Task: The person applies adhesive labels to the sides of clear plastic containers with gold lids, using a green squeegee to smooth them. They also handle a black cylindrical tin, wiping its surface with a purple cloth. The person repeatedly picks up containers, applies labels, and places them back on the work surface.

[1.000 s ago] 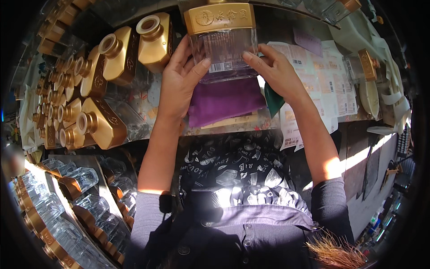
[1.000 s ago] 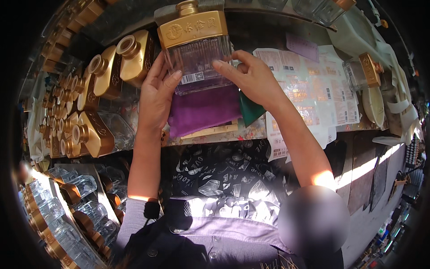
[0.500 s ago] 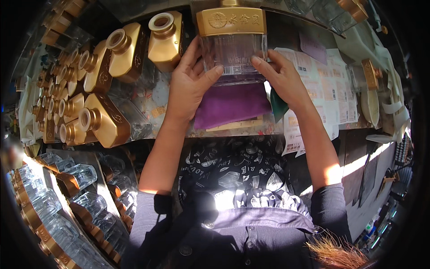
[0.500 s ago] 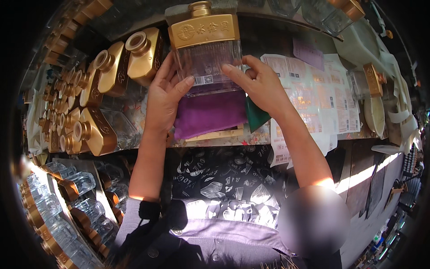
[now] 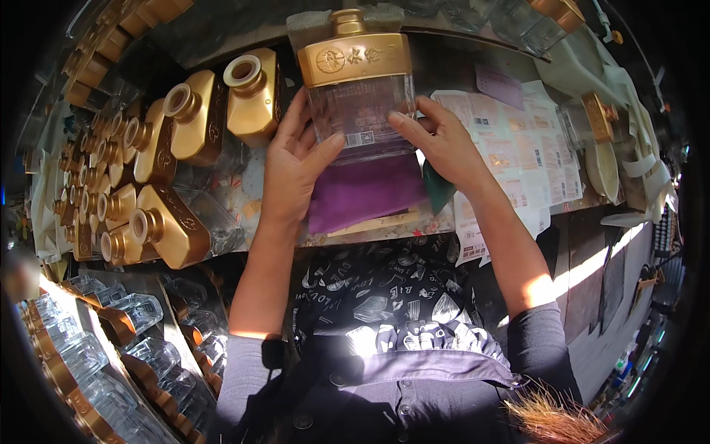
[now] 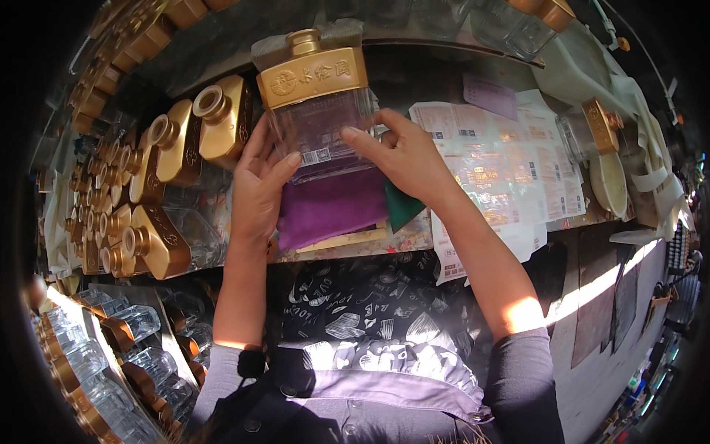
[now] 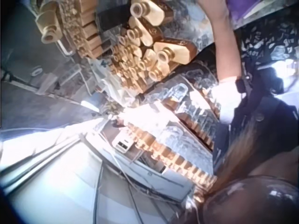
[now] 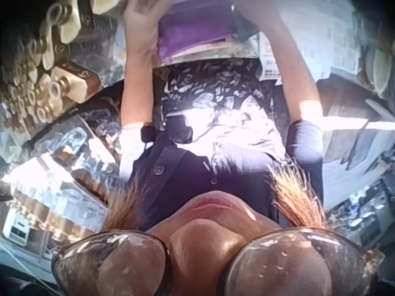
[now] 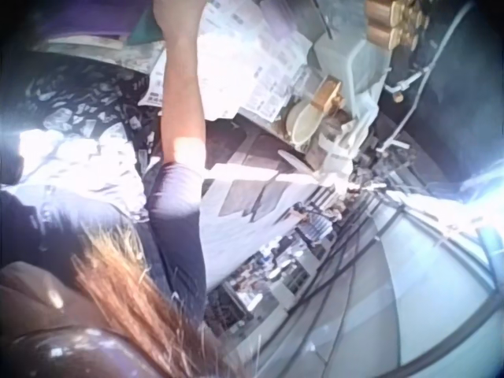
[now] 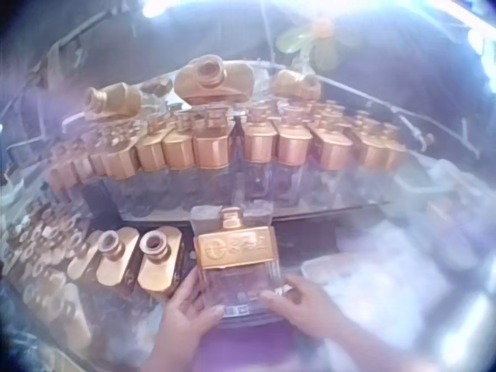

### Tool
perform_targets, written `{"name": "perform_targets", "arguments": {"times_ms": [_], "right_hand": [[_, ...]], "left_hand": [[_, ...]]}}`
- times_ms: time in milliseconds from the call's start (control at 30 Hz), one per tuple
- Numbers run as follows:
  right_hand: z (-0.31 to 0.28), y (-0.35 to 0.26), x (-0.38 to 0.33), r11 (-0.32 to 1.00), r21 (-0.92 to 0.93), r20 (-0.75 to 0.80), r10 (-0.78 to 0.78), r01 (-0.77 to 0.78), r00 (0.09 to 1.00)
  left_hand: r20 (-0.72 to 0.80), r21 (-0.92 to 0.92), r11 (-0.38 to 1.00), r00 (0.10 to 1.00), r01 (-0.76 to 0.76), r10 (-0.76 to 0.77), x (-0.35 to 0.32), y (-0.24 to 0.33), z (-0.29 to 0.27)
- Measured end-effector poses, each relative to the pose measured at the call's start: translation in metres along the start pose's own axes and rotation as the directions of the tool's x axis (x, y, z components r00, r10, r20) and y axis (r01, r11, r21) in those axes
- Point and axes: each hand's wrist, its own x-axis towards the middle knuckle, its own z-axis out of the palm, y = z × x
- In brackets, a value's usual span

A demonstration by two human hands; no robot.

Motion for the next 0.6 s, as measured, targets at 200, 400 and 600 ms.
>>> {"name": "perform_targets", "arguments": {"times_ms": [200,400,600], "right_hand": [[-0.047,-0.003,-0.014,0.997,-0.047,-0.042,-0.059,0.057,0.997],[-0.269,0.042,-0.028,0.71,-0.69,-0.603,-0.459,-0.139,0.653],[-0.386,0.058,-0.023,0.452,-0.704,-0.676,-0.19,-0.548,0.712]], "left_hand": [[-0.034,0.062,0.998,0.999,-0.016,0.019,-0.002,-0.006,-0.003],[-0.018,0.131,0.991,0.999,-0.039,0.042,-0.004,-0.008,-0.007],[0.034,0.177,0.982,0.998,-0.06,0.055,-0.005,-0.013,-0.014]]}}
